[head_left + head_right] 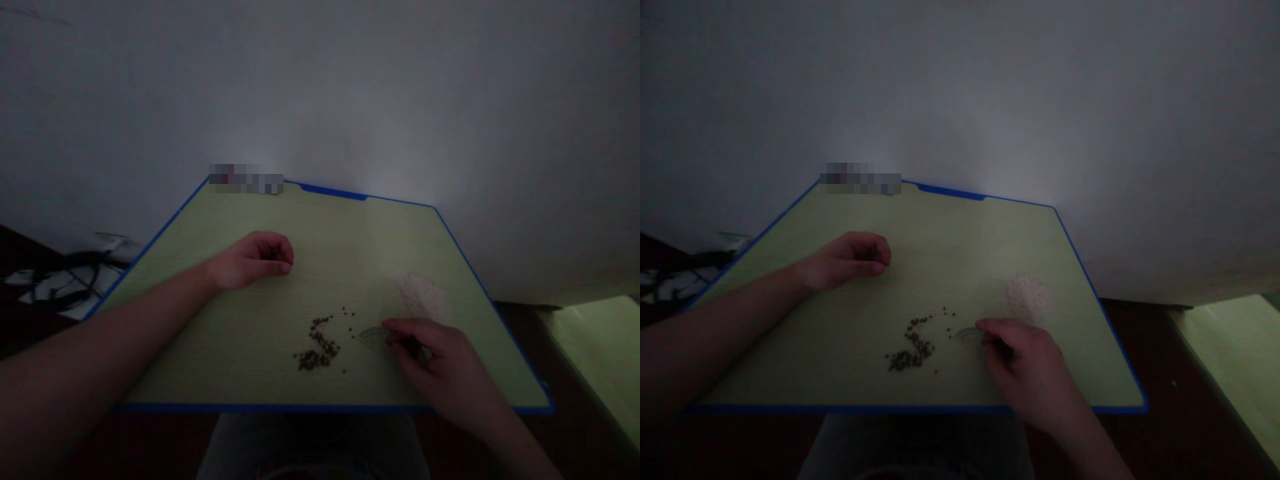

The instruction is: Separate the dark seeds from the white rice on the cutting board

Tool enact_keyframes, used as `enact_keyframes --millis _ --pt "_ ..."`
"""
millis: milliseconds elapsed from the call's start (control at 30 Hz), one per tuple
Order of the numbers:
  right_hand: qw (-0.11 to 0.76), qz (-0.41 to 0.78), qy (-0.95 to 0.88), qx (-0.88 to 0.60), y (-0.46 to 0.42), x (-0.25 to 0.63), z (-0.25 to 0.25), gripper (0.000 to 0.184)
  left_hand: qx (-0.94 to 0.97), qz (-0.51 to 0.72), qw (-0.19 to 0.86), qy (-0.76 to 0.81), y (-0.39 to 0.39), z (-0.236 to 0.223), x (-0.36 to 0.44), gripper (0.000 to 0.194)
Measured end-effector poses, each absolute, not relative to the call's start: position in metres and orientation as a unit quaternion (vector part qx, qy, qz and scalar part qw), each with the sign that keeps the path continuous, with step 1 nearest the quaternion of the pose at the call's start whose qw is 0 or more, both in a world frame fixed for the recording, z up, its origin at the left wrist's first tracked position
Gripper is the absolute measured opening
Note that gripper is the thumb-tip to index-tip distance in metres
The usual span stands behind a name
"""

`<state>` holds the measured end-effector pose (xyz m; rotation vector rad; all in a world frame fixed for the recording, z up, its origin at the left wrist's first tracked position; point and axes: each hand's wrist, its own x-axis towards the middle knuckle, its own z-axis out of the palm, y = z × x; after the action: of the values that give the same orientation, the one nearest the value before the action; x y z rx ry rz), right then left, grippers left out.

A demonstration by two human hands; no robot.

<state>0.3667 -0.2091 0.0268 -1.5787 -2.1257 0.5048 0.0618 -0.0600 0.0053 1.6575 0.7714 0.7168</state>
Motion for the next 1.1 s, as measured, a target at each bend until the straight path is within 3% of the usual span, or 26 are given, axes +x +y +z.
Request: enact_keyframes --millis 1100 --pt "0.246 0.177 -0.744 -0.596 -0.2 0.363 0.015 0.03 0.71 0.295 0.546 0.332 -0.061 0.005 0.062 0.017"
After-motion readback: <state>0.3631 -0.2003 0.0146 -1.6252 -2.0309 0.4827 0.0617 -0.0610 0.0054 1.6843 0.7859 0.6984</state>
